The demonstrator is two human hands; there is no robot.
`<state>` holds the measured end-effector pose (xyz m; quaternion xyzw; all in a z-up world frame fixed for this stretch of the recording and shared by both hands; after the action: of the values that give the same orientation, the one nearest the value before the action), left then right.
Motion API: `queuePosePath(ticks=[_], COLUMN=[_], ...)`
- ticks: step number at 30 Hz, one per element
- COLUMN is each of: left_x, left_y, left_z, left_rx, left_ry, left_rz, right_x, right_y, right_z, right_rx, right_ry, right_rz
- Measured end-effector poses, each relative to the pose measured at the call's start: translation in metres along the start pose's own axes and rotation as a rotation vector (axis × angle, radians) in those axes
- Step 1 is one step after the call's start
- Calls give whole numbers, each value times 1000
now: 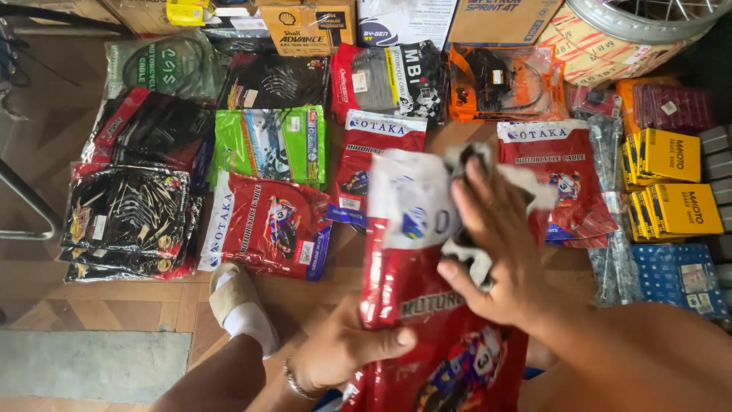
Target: Wiping dust off of plastic packaging containing motorcycle parts using a cloth.
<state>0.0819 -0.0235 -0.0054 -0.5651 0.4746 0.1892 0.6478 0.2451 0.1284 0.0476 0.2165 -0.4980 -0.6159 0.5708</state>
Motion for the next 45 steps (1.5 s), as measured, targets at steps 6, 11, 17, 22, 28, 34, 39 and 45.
queuePosePath(ticks=[6,11,17,22,28,34,39,45], left_x=[5,-11,-17,-35,-49,15,6,12], left_y=[-10,3,39,39,19,31,0,3], left_z=[15,14,-3,-9,-9,-17,2,9], left_rx=[-64,-248,-578,-605,-458,-171,-17,-137], left_ry=[-73,-159,-353,-445,-346,2,64,-29], left_rz=[-119,-293,-321,-382,-280,40,136,-157], right_x=[34,43,48,40,-15,-30,7,46], right_y=[-16,-21,-21,-20,-11,9,-2,-22], right_z=[-18,-30,-33,-24,-7,1,-7,-26], right_rx=[170,275,438,467,173,7,44,199], right_ry=[100,132,296,191,-38,-162,-117,61], right_rz=[149,286,341,311,79,120,152,339])
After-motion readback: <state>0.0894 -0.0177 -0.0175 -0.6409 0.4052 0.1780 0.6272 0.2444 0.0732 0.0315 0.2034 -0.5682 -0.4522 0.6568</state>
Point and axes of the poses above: each hand's wrist, its own z-axis towards the middle knuckle, its own y-axis out of the back of the hand, x = y × z, the point moved 3 cm from there along z, towards the middle knuckle, and after that the axes turned 13 degrees about x, right-handed, at the moved point
